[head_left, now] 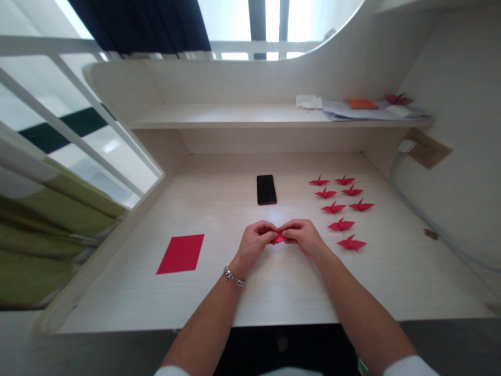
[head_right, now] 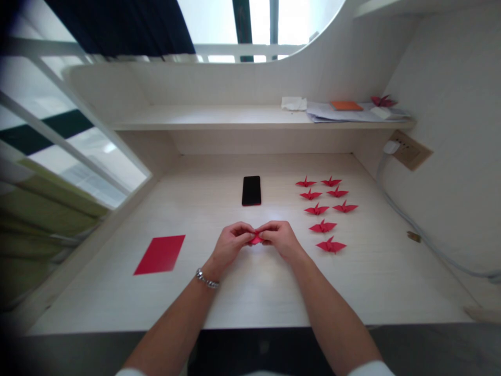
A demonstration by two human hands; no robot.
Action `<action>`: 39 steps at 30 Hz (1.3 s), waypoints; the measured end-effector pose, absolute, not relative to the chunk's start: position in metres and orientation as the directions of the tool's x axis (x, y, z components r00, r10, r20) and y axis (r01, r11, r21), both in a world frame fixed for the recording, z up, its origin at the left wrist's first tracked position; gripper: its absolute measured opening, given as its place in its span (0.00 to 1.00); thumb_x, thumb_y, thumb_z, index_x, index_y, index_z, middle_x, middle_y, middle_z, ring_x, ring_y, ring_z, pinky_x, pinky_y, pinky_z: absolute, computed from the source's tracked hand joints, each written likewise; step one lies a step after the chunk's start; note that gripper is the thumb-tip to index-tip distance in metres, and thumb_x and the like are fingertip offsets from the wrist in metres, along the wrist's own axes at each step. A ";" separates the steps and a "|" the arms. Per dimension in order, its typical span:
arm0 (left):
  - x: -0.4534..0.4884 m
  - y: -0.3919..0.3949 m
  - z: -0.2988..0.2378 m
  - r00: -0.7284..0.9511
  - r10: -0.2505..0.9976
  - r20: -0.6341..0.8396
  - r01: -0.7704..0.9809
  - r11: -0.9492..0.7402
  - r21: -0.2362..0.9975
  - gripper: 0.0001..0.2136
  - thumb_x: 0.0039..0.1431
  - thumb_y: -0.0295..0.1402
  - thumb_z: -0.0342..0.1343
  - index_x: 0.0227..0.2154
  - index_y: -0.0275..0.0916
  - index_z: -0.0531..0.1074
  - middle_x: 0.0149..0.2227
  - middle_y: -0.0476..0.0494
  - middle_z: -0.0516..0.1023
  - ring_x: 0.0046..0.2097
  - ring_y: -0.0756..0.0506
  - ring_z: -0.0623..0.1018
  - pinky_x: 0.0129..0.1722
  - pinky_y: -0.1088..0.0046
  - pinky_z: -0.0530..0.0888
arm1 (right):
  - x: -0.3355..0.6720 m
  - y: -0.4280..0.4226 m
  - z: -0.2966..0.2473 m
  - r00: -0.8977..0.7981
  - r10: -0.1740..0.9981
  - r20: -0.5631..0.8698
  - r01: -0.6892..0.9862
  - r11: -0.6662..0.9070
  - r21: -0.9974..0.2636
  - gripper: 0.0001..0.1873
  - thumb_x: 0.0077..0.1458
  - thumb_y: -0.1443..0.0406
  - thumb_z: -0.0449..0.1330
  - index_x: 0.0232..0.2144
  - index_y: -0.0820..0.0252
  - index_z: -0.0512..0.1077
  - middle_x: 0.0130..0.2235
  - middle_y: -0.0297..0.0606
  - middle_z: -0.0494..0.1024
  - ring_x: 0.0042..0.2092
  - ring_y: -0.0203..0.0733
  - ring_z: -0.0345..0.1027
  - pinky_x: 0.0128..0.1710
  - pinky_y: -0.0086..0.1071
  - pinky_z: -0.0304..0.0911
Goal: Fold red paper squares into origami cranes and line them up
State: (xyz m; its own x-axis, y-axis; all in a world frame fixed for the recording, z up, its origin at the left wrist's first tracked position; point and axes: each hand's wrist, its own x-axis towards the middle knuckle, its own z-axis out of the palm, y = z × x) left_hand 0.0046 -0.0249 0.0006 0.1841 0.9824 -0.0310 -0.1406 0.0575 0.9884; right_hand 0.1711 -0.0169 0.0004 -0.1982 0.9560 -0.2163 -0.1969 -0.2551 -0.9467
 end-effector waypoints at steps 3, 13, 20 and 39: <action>0.004 -0.024 0.000 0.187 0.982 -0.020 -0.157 0.050 0.986 0.04 0.47 0.29 0.62 0.28 0.35 0.76 0.25 0.46 0.78 0.28 0.50 0.76 0.29 0.75 0.72 | 0.171 -0.017 0.001 -0.193 0.961 -0.197 -0.211 -0.237 -0.948 0.12 0.35 0.66 0.68 0.28 0.62 0.80 0.26 0.39 0.80 0.28 0.40 0.74 0.29 0.31 0.67; 0.003 -0.025 0.001 0.215 0.977 0.001 -0.080 0.017 0.997 0.04 0.46 0.28 0.61 0.28 0.34 0.76 0.26 0.45 0.78 0.29 0.49 0.76 0.31 0.74 0.72 | 0.170 -0.017 0.001 -0.175 0.961 -0.213 -0.160 -0.241 -0.957 0.16 0.35 0.58 0.71 0.27 0.63 0.79 0.25 0.39 0.79 0.27 0.39 0.73 0.28 0.29 0.66; 0.004 -0.024 -0.001 0.237 0.971 -0.024 -0.161 0.064 0.985 0.05 0.48 0.29 0.60 0.30 0.35 0.75 0.28 0.45 0.78 0.30 0.49 0.77 0.33 0.73 0.73 | 0.171 -0.016 -0.002 -0.149 0.973 -0.178 -0.124 -0.197 -0.973 0.15 0.37 0.59 0.70 0.28 0.63 0.79 0.26 0.39 0.80 0.28 0.40 0.73 0.28 0.30 0.66; 0.005 -0.022 -0.003 0.201 0.979 -0.028 -0.168 0.063 0.984 0.08 0.47 0.31 0.63 0.31 0.34 0.75 0.28 0.44 0.78 0.30 0.49 0.77 0.32 0.73 0.74 | 0.170 -0.017 -0.003 -0.133 0.987 -0.089 -0.099 -0.102 -0.990 0.16 0.37 0.59 0.69 0.29 0.64 0.78 0.27 0.40 0.80 0.29 0.42 0.73 0.32 0.34 0.68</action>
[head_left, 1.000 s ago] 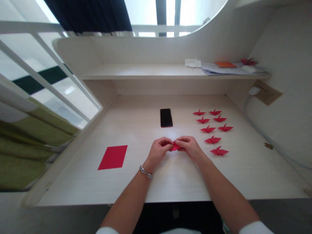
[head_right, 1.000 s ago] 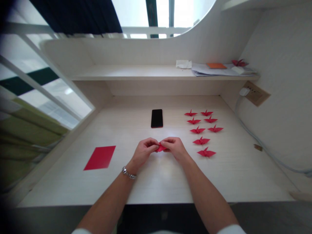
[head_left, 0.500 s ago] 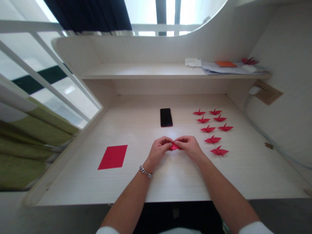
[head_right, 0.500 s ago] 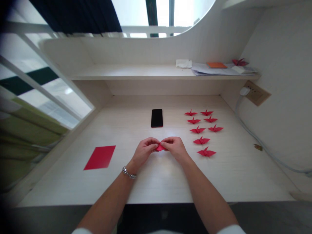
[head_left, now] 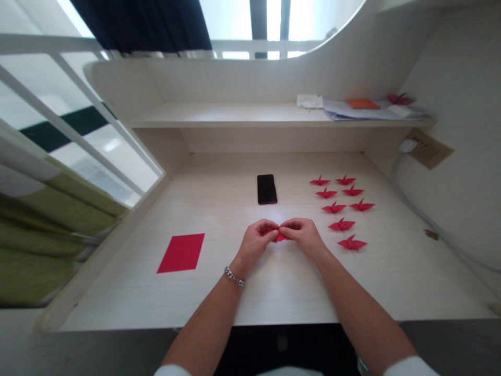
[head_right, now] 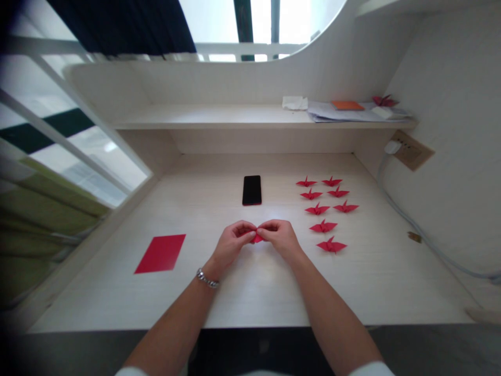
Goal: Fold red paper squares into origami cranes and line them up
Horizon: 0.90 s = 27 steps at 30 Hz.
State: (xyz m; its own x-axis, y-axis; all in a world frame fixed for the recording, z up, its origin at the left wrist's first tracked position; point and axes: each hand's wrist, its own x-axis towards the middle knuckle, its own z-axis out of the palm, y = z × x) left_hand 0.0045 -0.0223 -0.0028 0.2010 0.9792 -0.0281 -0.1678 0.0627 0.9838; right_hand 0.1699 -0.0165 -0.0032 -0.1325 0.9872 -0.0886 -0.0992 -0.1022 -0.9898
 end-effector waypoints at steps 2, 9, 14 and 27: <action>0.004 -0.022 -0.002 0.192 0.981 -0.011 -0.124 0.035 0.992 0.08 0.46 0.30 0.64 0.31 0.34 0.75 0.28 0.44 0.78 0.29 0.49 0.76 0.31 0.73 0.73 | 0.169 -0.017 -0.002 -0.137 0.983 -0.121 -0.128 -0.139 -0.982 0.15 0.38 0.59 0.69 0.28 0.63 0.78 0.27 0.40 0.80 0.29 0.42 0.74 0.32 0.34 0.69; 0.003 -0.023 -0.003 0.200 0.980 0.008 -0.082 0.008 0.997 0.07 0.46 0.29 0.63 0.31 0.34 0.76 0.29 0.43 0.79 0.30 0.48 0.76 0.33 0.72 0.73 | 0.168 -0.014 -0.006 -0.078 0.986 -0.144 -0.154 -0.155 -0.976 0.13 0.37 0.62 0.69 0.28 0.62 0.77 0.26 0.37 0.79 0.27 0.39 0.72 0.28 0.32 0.67; 0.004 -0.023 -0.003 0.200 0.980 -0.004 -0.102 0.025 0.994 0.07 0.47 0.30 0.63 0.31 0.34 0.76 0.29 0.43 0.79 0.31 0.48 0.77 0.34 0.72 0.73 | 0.169 -0.015 -0.006 -0.092 0.993 -0.080 -0.078 -0.087 -0.993 0.12 0.39 0.62 0.68 0.29 0.63 0.77 0.28 0.39 0.80 0.29 0.41 0.73 0.31 0.32 0.67; 0.006 -0.022 -0.012 0.071 0.997 -0.031 -0.154 0.041 0.987 0.13 0.41 0.28 0.67 0.31 0.34 0.71 0.26 0.47 0.76 0.29 0.49 0.77 0.29 0.76 0.74 | 0.166 -0.014 -0.011 -0.128 0.992 -0.018 0.056 -0.011 -0.998 0.11 0.43 0.63 0.65 0.32 0.61 0.72 0.27 0.36 0.78 0.29 0.40 0.73 0.30 0.31 0.67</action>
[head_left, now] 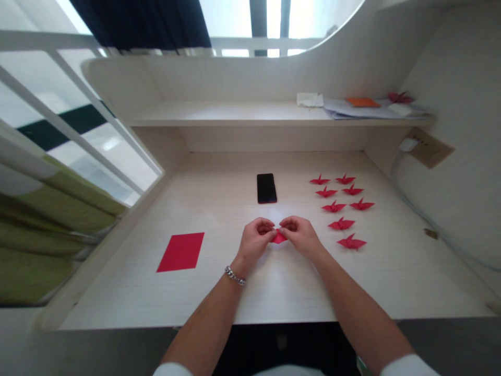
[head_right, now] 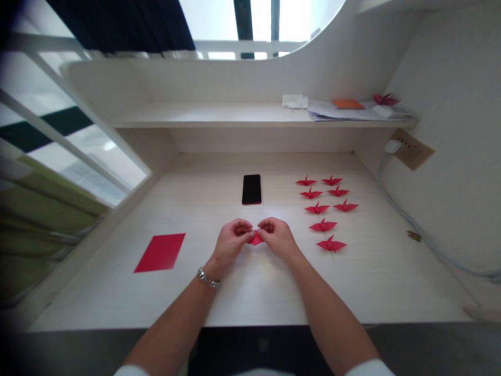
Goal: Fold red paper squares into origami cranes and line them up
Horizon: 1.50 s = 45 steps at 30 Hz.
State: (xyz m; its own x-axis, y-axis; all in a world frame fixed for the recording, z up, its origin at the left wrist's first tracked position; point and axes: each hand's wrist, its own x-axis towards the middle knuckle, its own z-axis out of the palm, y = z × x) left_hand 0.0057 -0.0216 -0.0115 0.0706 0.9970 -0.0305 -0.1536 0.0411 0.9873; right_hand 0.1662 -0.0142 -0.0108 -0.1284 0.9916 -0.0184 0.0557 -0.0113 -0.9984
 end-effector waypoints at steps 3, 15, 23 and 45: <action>0.005 -0.022 -0.014 0.070 0.997 -0.019 -0.120 0.027 0.992 0.13 0.42 0.28 0.67 0.32 0.34 0.71 0.26 0.47 0.77 0.29 0.49 0.77 0.29 0.76 0.74 | 0.165 -0.016 -0.012 -0.160 0.986 -0.039 0.017 -0.037 -0.999 0.15 0.44 0.64 0.65 0.36 0.59 0.69 0.26 0.33 0.77 0.28 0.39 0.72 0.29 0.30 0.66; 0.002 -0.022 -0.006 0.140 0.985 -0.097 -0.150 0.118 0.982 0.16 0.42 0.28 0.66 0.37 0.32 0.74 0.26 0.43 0.80 0.28 0.48 0.78 0.30 0.74 0.75 | 0.172 -0.014 -0.013 -0.200 0.979 -0.037 -0.027 -0.043 -0.999 0.12 0.41 0.66 0.65 0.30 0.60 0.68 0.25 0.31 0.75 0.27 0.36 0.69 0.27 0.28 0.62; 0.002 -0.021 -0.008 0.076 0.994 -0.084 -0.128 0.093 0.987 0.19 0.42 0.32 0.68 0.38 0.32 0.74 0.27 0.41 0.80 0.29 0.46 0.80 0.31 0.71 0.77 | 0.173 -0.012 -0.014 -0.168 0.985 0.042 0.103 0.060 -0.993 0.10 0.50 0.65 0.59 0.38 0.59 0.71 0.30 0.36 0.78 0.32 0.40 0.72 0.34 0.34 0.67; 0.002 -0.026 -0.001 -0.068 0.956 0.287 0.330 -0.250 0.911 0.14 0.52 0.35 0.61 0.42 0.41 0.77 0.40 0.41 0.79 0.38 0.46 0.78 0.36 0.72 0.75 | 0.167 -0.007 -0.018 -0.046 0.998 -0.046 0.061 -0.043 -0.997 0.12 0.46 0.60 0.62 0.30 0.63 0.75 0.27 0.36 0.78 0.27 0.38 0.69 0.28 0.30 0.63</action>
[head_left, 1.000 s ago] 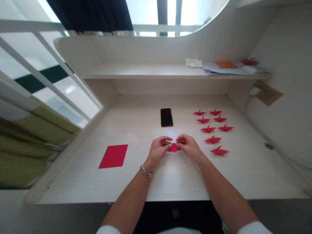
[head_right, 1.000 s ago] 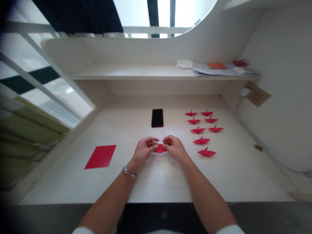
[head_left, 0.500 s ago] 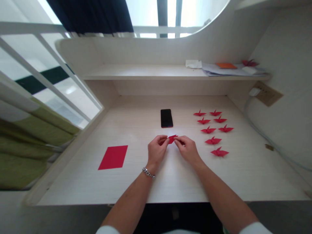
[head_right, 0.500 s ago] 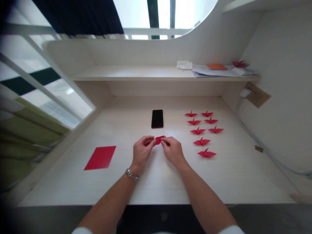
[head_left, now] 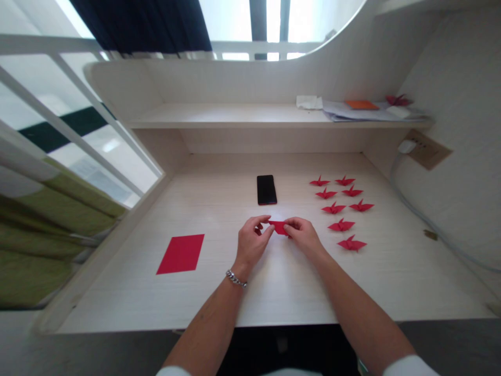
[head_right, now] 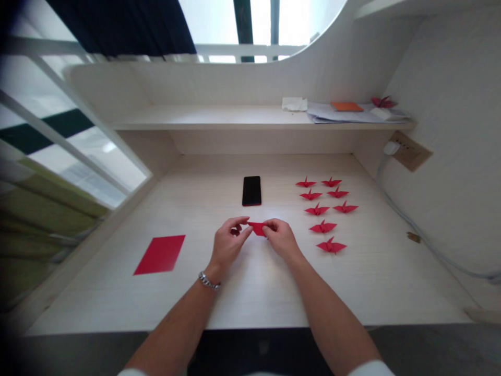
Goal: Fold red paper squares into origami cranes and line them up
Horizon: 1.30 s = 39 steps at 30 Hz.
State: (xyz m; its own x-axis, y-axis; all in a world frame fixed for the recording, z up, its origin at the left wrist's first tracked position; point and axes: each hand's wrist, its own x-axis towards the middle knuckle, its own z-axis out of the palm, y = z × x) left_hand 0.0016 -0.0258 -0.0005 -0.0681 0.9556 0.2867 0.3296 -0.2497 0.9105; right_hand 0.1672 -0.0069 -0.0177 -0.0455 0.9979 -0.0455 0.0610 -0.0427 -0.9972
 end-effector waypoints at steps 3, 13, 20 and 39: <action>0.000 -0.024 0.001 0.008 0.976 0.216 0.207 -0.213 0.955 0.14 0.49 0.35 0.63 0.40 0.39 0.77 0.42 0.40 0.79 0.40 0.45 0.78 0.38 0.71 0.76 | 0.168 -0.010 -0.012 -0.142 0.988 -0.055 0.081 -0.044 -0.996 0.10 0.46 0.62 0.61 0.30 0.63 0.75 0.27 0.36 0.78 0.28 0.38 0.70 0.29 0.30 0.63; 0.004 -0.024 0.000 0.143 0.990 0.009 -0.009 -0.007 1.000 0.09 0.45 0.32 0.65 0.30 0.34 0.77 0.30 0.41 0.81 0.32 0.46 0.79 0.33 0.72 0.76 | 0.172 -0.018 0.001 -0.238 0.971 0.016 0.075 0.034 -0.997 0.09 0.46 0.64 0.63 0.32 0.62 0.77 0.31 0.39 0.80 0.32 0.41 0.74 0.36 0.34 0.68; 0.004 -0.025 0.000 0.170 0.984 -0.048 -0.183 0.079 0.980 0.06 0.45 0.30 0.64 0.28 0.35 0.76 0.26 0.45 0.79 0.28 0.48 0.78 0.30 0.72 0.75 | 0.173 -0.018 0.000 -0.196 0.980 -0.021 -0.058 -0.033 -0.998 0.12 0.40 0.63 0.67 0.30 0.63 0.79 0.26 0.39 0.80 0.27 0.40 0.72 0.30 0.33 0.67; 0.001 -0.025 0.004 0.153 0.987 0.039 -0.171 -0.012 0.985 0.08 0.47 0.31 0.64 0.31 0.34 0.76 0.32 0.42 0.80 0.34 0.46 0.79 0.38 0.68 0.77 | 0.178 -0.019 0.006 -0.200 0.979 0.035 0.067 0.049 -0.997 0.11 0.45 0.61 0.65 0.33 0.62 0.79 0.30 0.40 0.81 0.29 0.40 0.72 0.32 0.33 0.68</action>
State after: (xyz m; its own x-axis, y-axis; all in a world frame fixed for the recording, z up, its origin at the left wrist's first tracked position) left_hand 0.0005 -0.0249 0.0035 0.1531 0.9874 0.0391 -0.1712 -0.0125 0.9851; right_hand 0.1776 -0.0191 0.0062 -0.2001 0.9792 0.0347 0.0674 0.0491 -0.9965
